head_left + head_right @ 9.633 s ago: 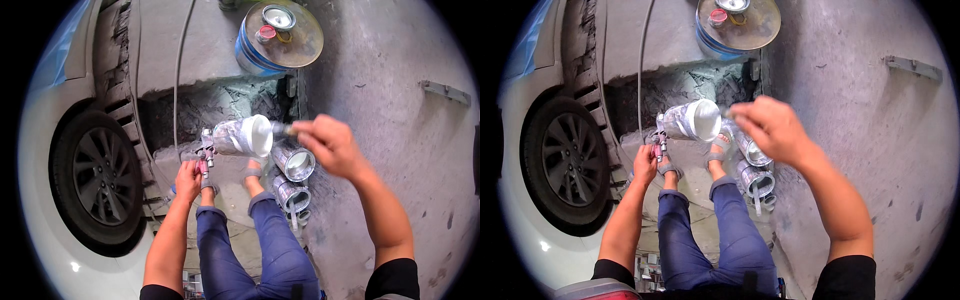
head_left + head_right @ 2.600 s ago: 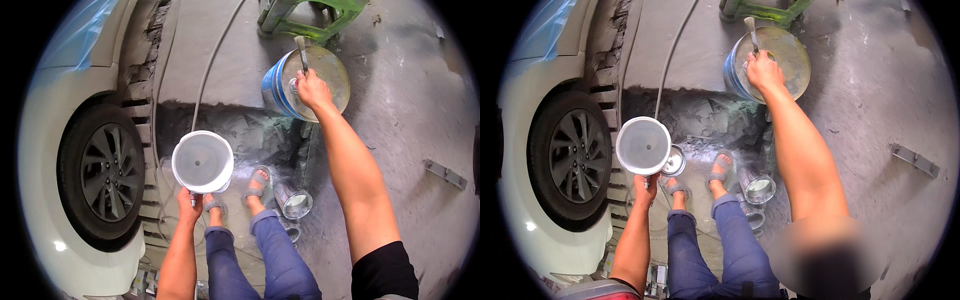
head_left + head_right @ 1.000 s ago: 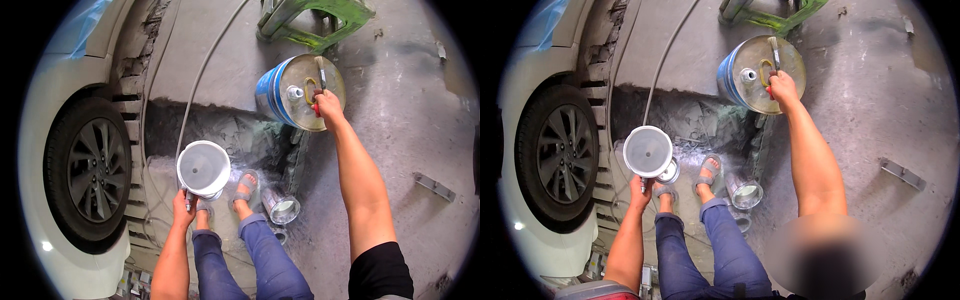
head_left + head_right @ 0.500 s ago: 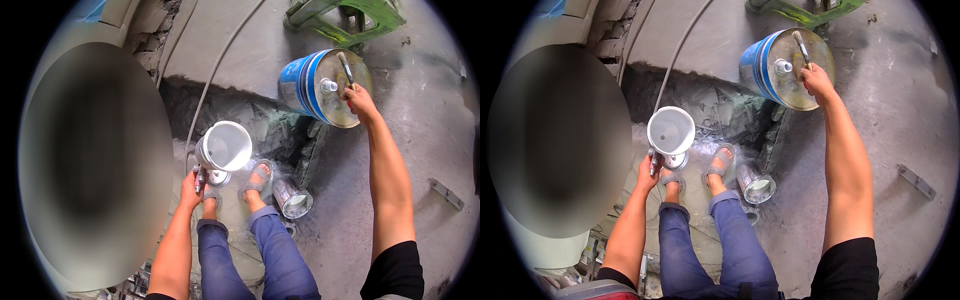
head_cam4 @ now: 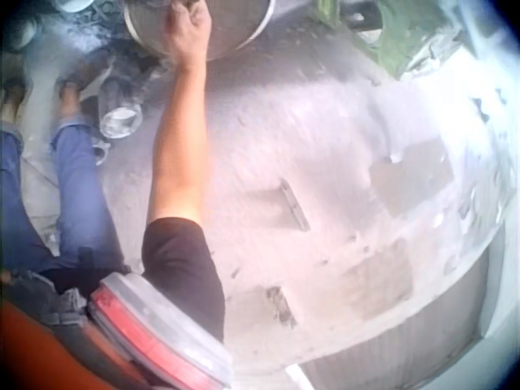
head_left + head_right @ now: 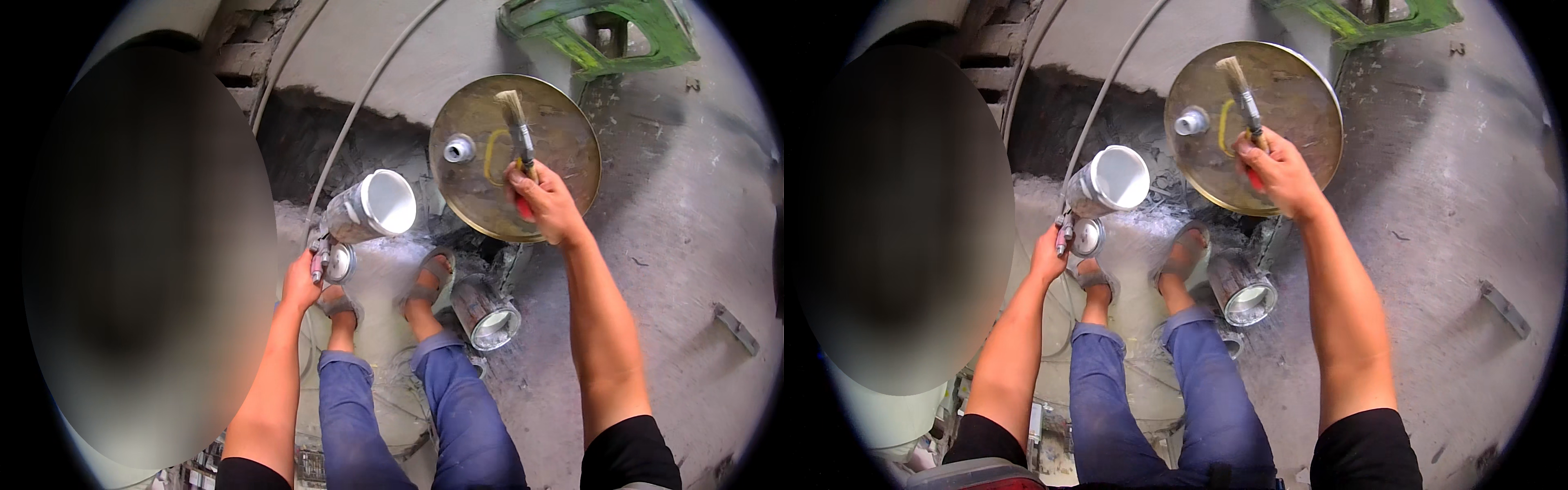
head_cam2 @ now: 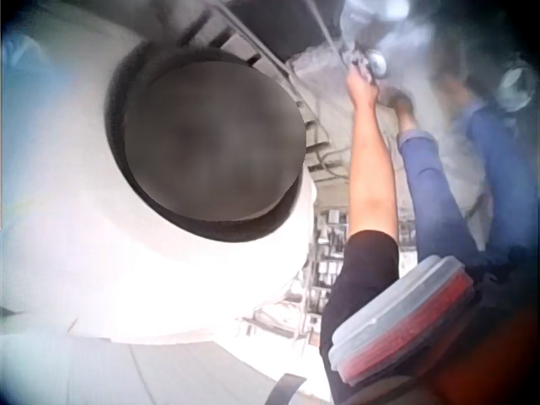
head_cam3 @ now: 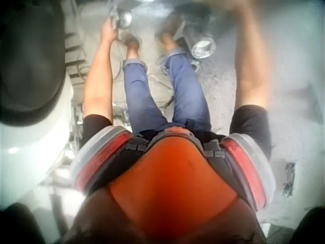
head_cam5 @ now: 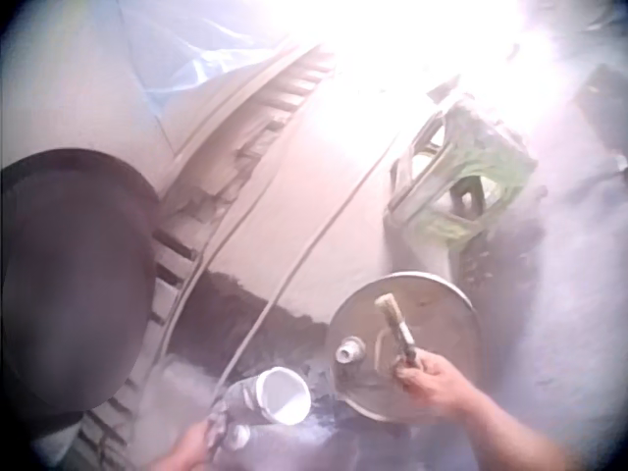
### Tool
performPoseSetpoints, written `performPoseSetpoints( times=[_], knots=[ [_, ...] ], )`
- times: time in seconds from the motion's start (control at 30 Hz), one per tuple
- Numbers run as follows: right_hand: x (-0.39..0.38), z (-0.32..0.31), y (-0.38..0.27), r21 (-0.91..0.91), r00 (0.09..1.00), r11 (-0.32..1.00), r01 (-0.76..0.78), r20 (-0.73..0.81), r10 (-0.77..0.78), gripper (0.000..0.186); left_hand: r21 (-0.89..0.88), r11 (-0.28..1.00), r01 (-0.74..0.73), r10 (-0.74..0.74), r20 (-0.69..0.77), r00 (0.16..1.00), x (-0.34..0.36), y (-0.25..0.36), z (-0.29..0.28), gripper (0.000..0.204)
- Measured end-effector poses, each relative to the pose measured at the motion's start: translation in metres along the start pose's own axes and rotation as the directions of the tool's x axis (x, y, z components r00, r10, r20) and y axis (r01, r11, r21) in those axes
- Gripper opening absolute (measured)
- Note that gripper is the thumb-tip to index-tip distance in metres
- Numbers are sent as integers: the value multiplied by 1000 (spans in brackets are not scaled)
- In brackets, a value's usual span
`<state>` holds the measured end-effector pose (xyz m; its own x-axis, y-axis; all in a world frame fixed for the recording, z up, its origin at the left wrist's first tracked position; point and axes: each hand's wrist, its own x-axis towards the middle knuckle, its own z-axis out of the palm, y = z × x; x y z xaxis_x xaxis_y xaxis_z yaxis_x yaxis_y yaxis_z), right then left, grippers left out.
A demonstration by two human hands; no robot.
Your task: The person prepares paint for a spray gun by scooping white paint from a large bucket and several smaller cans using a brush. They transfer the paint into the spray gun's container, stirring it to ensure consistency. The person repeatedly refills the spray gun container from the various paint sources.
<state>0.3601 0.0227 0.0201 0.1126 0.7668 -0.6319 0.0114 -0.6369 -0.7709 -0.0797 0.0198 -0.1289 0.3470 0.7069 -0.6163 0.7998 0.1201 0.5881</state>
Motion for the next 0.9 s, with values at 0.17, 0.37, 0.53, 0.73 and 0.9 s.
performPoseSetpoints(
  times=[0.17, 0.37, 0.53, 0.73, 0.9],
  knots=[
    [15, 68, 29, 0, 998, 998, 64, -9, -64, 17, 48, 994, 99, -101, 56, 993, 16, -28, 0, 31],
    [30, 140, 53, -284, 999, 959, 9, -45, -23, 15, 157, 979, 134, -150, 96, 984, 27, -60, 1, 26],
    [42, 181, 93, -473, 983, 871, 135, -44, -176, 13, 204, 962, 183, -215, 146, 966, 29, -82, -1, 26],
    [53, 211, 121, -611, 977, 776, 155, -20, -211, 14, 291, 931, 219, -292, 235, 927, 36, -96, -2, 26],
    [56, 214, 129, -674, 973, 718, 171, -1, -232, 13, 341, 915, 216, -312, 259, 914, 40, -83, -8, 24]
  ],
)
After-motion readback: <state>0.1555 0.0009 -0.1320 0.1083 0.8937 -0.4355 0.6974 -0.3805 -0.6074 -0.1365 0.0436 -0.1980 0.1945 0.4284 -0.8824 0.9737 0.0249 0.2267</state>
